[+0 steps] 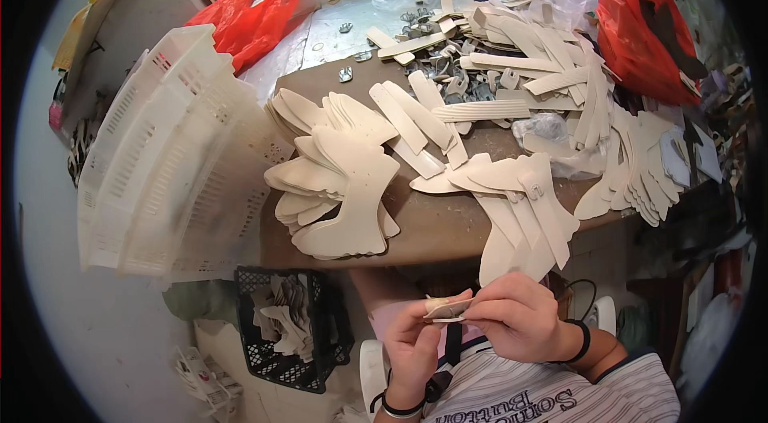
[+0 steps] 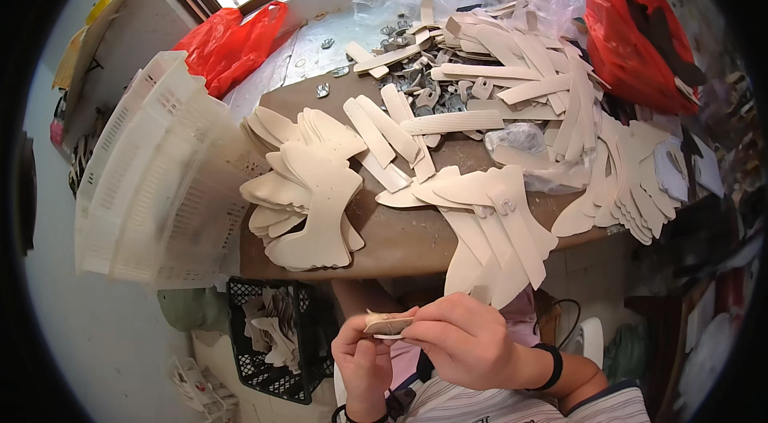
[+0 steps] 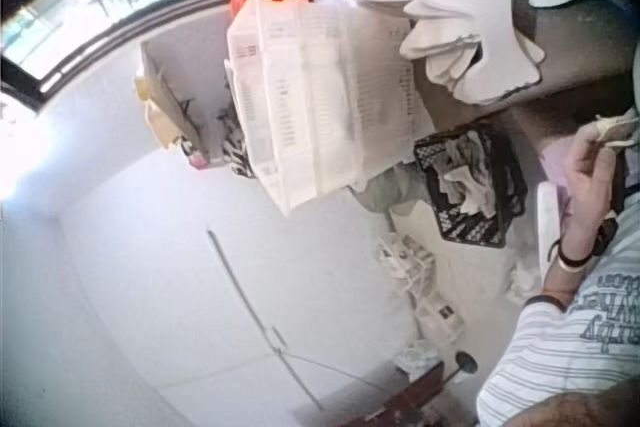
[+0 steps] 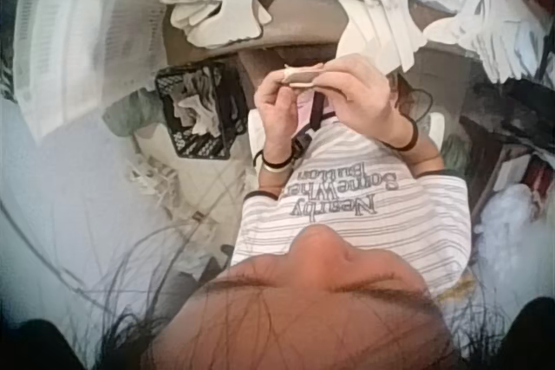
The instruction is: Manually attaching small metal fasteners or eyelets to white shoe upper components.
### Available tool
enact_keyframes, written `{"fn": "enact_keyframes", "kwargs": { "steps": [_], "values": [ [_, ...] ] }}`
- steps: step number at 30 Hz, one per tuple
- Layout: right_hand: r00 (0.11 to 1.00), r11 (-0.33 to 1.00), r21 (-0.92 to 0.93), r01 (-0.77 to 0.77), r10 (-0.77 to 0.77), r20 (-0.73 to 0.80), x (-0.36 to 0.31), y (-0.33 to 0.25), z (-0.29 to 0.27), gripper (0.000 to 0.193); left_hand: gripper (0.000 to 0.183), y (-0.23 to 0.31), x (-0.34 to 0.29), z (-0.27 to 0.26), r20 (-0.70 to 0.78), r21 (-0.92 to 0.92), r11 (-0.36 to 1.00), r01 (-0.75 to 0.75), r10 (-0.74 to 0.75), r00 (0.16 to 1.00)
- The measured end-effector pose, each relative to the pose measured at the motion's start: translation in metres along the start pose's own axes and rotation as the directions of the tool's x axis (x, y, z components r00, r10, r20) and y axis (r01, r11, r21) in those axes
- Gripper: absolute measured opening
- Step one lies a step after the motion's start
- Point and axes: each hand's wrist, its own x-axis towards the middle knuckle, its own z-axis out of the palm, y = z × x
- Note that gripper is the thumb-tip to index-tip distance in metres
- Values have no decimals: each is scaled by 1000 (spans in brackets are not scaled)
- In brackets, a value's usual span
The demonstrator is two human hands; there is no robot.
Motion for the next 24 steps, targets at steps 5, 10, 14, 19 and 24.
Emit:
{"fn": "enact_keyframes", "kwargs": {
  "steps": [5,10,14,19,24],
  "values": [
    [998,998,22,-60,60,13,-2,-5,3,21,23,-4,-4,5,-75,-80,996,-29,23,997],
    [996,989,118,-88,88,-2,-1,-4,7,18,27,-12,-7,7,-139,-127,986,-109,91,986],
    [993,979,165,-119,121,4,1,-2,6,18,22,-8,-5,19,-266,-60,992,-107,87,960],
    [985,966,191,-171,174,2,1,-4,5,20,18,-8,-1,6,-64,145,964,-224,235,970],
    [981,965,179,-192,193,12,0,-3,4,23,23,-2,2,14,-102,226,936,-271,300,949]
  ]
}}
